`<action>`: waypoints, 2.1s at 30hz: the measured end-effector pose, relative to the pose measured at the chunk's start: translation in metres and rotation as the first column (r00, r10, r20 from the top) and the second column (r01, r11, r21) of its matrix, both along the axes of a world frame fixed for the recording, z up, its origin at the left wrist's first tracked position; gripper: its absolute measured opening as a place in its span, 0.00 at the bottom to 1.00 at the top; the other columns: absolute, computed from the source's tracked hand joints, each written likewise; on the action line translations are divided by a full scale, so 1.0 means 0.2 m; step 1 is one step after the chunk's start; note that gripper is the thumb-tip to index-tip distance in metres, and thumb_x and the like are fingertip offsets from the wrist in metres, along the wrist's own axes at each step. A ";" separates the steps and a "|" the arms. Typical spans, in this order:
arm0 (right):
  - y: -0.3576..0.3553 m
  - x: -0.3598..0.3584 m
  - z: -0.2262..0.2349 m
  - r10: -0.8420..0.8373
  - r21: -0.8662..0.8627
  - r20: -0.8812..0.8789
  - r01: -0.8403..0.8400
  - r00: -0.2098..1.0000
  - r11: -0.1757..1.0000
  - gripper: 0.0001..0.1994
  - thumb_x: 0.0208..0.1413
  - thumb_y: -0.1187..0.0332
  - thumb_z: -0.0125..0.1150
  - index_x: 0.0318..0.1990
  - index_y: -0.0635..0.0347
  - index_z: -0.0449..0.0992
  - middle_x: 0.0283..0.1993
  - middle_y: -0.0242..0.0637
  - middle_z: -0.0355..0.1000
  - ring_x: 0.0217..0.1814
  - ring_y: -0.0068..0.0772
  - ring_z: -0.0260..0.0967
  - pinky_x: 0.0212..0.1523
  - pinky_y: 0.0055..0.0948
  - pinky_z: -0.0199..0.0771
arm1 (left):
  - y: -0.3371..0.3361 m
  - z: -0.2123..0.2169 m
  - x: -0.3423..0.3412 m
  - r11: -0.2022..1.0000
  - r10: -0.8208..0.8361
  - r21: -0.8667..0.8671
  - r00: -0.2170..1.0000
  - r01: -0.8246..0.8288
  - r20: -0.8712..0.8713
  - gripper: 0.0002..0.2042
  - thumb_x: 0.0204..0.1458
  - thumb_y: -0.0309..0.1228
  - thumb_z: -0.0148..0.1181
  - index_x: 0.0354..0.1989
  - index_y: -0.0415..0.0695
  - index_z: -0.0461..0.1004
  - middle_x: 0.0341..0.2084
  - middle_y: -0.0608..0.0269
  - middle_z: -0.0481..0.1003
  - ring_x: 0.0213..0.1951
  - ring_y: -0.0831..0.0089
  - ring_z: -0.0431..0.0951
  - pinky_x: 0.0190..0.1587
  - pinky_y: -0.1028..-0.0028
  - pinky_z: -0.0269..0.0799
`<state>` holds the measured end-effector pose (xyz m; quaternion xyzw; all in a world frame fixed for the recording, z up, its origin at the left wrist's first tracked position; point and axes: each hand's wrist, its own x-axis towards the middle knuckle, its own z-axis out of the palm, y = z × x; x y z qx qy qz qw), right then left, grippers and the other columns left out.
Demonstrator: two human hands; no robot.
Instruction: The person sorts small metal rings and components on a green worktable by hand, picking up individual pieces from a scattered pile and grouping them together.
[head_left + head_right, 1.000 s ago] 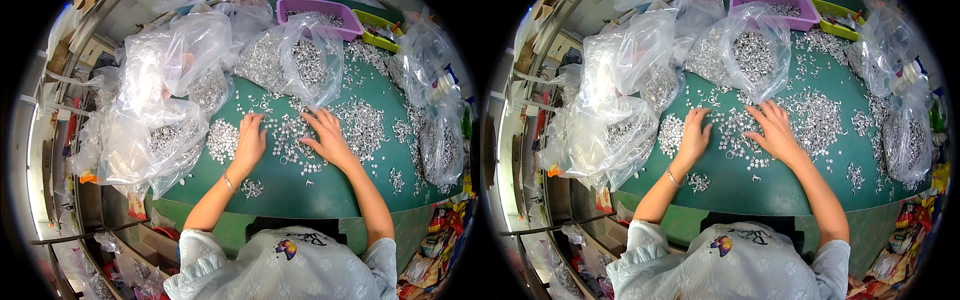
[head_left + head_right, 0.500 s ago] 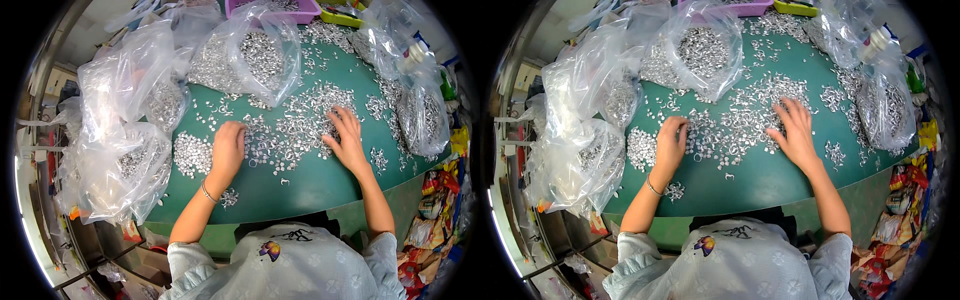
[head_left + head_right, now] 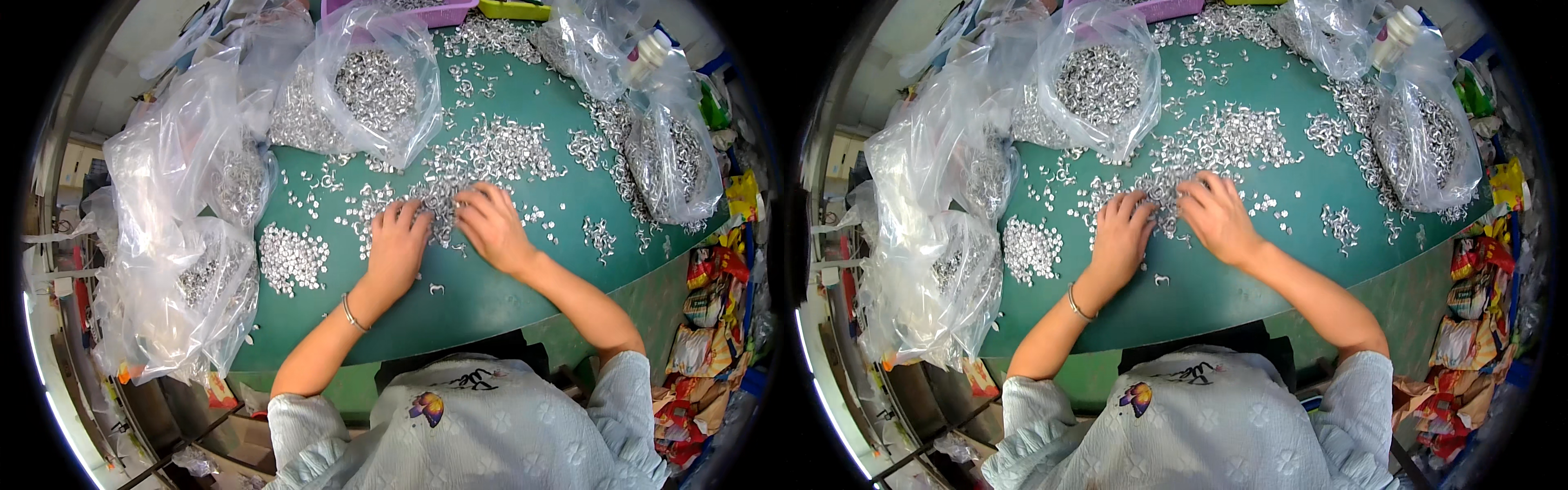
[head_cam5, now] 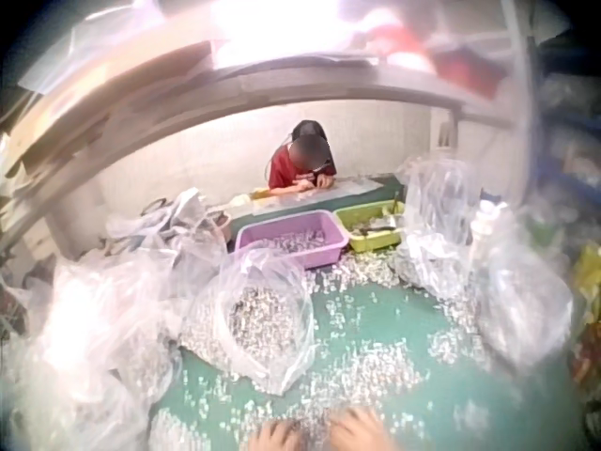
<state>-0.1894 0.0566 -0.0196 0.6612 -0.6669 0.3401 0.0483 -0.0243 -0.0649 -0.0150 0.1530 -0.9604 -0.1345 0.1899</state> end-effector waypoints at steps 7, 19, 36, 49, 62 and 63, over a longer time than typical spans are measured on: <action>-0.07 -0.33 0.02 -0.336 0.222 0.608 0.253 0.719 0.942 0.04 0.52 0.77 0.61 0.36 0.65 0.74 0.30 0.36 0.74 0.27 0.22 0.69 0.29 0.25 0.70 | -0.19 0.04 -0.04 0.969 0.107 0.230 0.991 -0.086 -0.079 0.08 0.51 0.15 0.50 0.39 0.37 0.71 0.34 0.50 0.72 0.39 0.48 0.73 0.42 0.60 0.69; 0.17 -0.25 0.24 -0.179 0.240 0.180 0.133 0.967 0.962 0.12 0.48 0.76 0.63 0.41 0.63 0.74 0.41 0.45 0.70 0.46 0.49 0.68 0.47 0.39 0.67 | 0.04 0.10 -0.23 0.985 -0.079 0.148 0.996 0.086 -0.052 0.24 0.48 0.27 0.63 0.57 0.45 0.69 0.57 0.54 0.65 0.61 0.53 0.61 0.60 0.52 0.57; 0.15 -0.38 0.14 -0.332 0.248 0.433 0.243 0.838 0.938 0.10 0.53 0.75 0.60 0.44 0.63 0.76 0.33 0.40 0.70 0.32 0.36 0.70 0.34 0.32 0.71 | 0.11 0.06 -0.36 0.945 -0.176 0.258 0.978 0.199 -0.110 0.17 0.48 0.24 0.61 0.48 0.44 0.73 0.53 0.58 0.67 0.55 0.57 0.65 0.55 0.58 0.60; 0.18 -0.23 0.21 -0.210 0.247 0.835 -0.005 0.508 0.969 0.05 0.54 0.74 0.63 0.37 0.64 0.77 0.26 0.25 0.69 0.26 0.12 0.61 0.26 0.20 0.62 | 0.18 0.18 -0.37 -0.092 0.105 0.993 0.993 0.072 -0.063 0.09 0.60 0.28 0.52 0.46 0.40 0.74 0.40 0.60 0.73 0.36 0.73 0.74 0.33 0.75 0.68; 0.21 -0.35 0.16 -0.422 0.323 0.229 0.340 0.877 0.883 0.04 0.52 0.72 0.61 0.33 0.62 0.76 0.32 0.42 0.73 0.35 0.50 0.72 0.33 0.42 0.71 | 0.16 0.15 -0.47 -0.189 0.032 0.980 0.997 -0.060 0.067 0.12 0.61 0.26 0.47 0.49 0.32 0.70 0.33 0.60 0.76 0.27 0.79 0.70 0.30 0.79 0.67; 0.22 -0.34 0.20 -0.382 0.305 0.290 0.293 0.878 0.906 0.04 0.52 0.72 0.61 0.34 0.62 0.76 0.32 0.42 0.73 0.34 0.50 0.72 0.33 0.41 0.71 | 0.16 0.17 -0.49 -0.294 0.063 0.954 0.994 -0.063 0.085 0.12 0.61 0.25 0.47 0.50 0.32 0.70 0.33 0.59 0.76 0.28 0.78 0.71 0.31 0.79 0.69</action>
